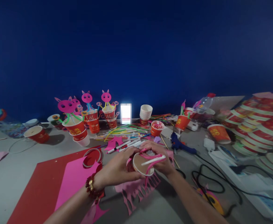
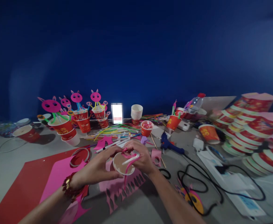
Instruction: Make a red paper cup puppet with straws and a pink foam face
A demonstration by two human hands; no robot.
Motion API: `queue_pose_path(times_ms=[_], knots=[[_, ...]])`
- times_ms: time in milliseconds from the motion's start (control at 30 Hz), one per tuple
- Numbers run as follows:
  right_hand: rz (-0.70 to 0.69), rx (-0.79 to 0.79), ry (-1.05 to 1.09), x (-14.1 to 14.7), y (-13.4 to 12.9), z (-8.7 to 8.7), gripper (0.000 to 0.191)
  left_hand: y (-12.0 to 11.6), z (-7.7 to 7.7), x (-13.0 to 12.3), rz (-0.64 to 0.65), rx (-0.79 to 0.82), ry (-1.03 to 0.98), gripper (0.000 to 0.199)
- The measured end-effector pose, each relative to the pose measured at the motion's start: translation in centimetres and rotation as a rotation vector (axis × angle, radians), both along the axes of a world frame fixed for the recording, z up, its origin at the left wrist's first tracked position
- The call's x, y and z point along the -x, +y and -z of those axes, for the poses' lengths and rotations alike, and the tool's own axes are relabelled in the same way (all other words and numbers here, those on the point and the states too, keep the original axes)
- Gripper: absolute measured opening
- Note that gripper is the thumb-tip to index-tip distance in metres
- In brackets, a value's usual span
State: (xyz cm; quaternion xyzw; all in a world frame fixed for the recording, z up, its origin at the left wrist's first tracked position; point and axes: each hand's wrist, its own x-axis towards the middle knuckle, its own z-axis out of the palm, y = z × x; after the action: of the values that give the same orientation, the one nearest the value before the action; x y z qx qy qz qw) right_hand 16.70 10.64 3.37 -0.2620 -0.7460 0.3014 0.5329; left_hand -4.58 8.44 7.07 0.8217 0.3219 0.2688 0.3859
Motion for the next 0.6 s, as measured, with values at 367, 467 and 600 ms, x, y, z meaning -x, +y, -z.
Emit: queue_pose_path(times_ms=[367,467,600], knots=[[0.009,0.004,0.004,0.07,-0.05,0.04,0.021,-0.02,-0.04,-0.01,-0.002,0.020,0.002,0.061],[0.010,0.000,0.004,0.07,-0.03,-0.05,0.023,0.01,-0.03,-0.04,-0.006,0.013,0.004,0.061],[0.008,0.000,0.002,0.07,-0.03,-0.12,0.026,-0.02,0.03,-0.03,0.001,0.012,-0.002,0.061]])
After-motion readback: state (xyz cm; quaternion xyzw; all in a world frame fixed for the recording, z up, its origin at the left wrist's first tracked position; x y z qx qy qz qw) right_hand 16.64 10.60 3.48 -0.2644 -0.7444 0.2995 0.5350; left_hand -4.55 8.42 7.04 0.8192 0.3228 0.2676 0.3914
